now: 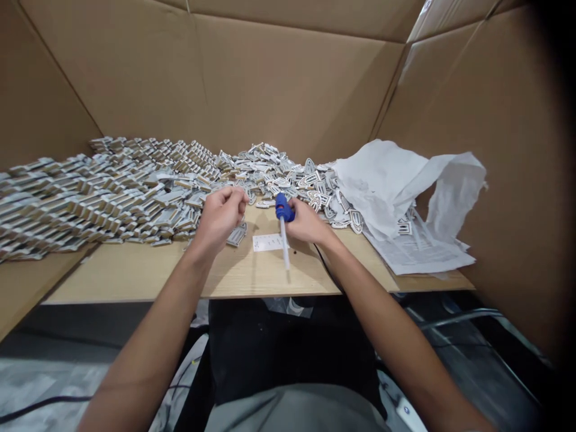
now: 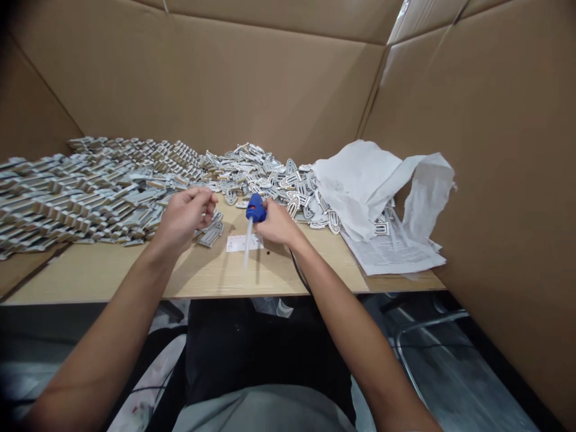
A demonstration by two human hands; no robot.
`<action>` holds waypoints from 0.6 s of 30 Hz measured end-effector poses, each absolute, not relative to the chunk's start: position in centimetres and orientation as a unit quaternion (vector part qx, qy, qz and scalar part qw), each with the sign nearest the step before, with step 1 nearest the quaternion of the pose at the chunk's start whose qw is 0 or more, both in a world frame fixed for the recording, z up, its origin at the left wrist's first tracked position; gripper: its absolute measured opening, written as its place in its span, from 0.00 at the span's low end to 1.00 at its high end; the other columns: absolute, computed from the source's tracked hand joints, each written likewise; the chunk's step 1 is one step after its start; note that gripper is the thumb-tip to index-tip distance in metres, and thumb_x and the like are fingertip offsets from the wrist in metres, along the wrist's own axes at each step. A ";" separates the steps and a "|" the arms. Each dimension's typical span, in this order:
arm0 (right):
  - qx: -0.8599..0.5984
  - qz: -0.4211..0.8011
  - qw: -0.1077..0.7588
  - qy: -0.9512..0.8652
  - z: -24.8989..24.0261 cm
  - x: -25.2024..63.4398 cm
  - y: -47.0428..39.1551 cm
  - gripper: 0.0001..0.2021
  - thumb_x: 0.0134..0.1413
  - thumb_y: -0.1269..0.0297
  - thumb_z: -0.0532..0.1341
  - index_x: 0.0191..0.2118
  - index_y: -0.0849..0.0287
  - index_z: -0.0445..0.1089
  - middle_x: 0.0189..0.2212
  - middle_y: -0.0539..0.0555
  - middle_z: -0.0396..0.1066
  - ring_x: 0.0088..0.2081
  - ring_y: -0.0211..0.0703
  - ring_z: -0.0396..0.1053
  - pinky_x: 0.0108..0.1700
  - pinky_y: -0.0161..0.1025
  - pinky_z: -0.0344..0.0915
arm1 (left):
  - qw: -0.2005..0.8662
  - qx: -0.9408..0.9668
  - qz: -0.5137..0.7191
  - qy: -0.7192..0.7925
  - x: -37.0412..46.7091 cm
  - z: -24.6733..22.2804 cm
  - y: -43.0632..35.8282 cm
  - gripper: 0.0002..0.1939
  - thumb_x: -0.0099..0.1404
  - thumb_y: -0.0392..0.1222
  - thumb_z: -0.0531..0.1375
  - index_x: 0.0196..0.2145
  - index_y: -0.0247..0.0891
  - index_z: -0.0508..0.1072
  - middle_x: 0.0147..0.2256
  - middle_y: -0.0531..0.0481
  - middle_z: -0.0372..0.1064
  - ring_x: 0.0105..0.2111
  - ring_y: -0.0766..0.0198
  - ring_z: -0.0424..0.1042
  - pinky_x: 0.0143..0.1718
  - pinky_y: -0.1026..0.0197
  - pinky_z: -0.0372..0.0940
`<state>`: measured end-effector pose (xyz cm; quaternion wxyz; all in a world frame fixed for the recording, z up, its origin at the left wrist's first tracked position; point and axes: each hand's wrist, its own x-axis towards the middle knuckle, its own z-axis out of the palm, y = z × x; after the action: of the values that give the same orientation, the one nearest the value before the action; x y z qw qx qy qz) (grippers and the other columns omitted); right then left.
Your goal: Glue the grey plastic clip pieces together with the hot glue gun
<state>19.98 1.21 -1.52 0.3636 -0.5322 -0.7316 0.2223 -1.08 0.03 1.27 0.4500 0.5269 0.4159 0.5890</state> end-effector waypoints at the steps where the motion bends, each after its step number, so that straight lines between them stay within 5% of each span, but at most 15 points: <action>1: -0.528 0.229 0.343 -0.743 -1.8 20.0 1.3 0.15 0.40 0.67 0.68 0.34 0.54 0.64 0.31 0.50 0.72 0.32 0.46 0.66 0.35 0.41 0.59 | 0.444 0.537 0.576 0.427 -1.1 1.0 0.1 0.12 0.63 0.44 0.65 0.24 0.39 0.72 0.19 0.54 0.60 0.16 0.71 0.54 0.18 0.63 0.44; 9: -0.516 0.259 0.306 -0.757 -3.3 20.3 1.9 0.26 0.34 0.55 0.77 0.38 0.54 0.66 0.32 0.51 0.73 0.32 0.46 0.67 0.33 0.40 0.59 | 0.298 0.727 0.436 0.439 -0.1 -1.3 0.0 0.08 0.55 0.41 0.71 0.31 0.39 0.76 0.22 0.53 0.68 0.23 0.64 0.63 0.27 0.61 0.53; 18: -0.485 0.233 0.246 -0.806 -2.7 20.5 2.3 0.18 0.39 0.63 0.75 0.37 0.57 0.71 0.34 0.54 0.73 0.36 0.48 0.69 0.39 0.43 0.62 | 0.210 0.800 0.367 0.425 0.4 -2.3 0.0 0.12 0.51 0.37 0.70 0.32 0.41 0.72 0.22 0.55 0.65 0.24 0.61 0.61 0.30 0.59 0.50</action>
<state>20.46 2.30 -2.68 0.2460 -0.4850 -0.8062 0.2330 0.38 -0.04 -2.31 0.2100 0.8000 0.4255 0.3673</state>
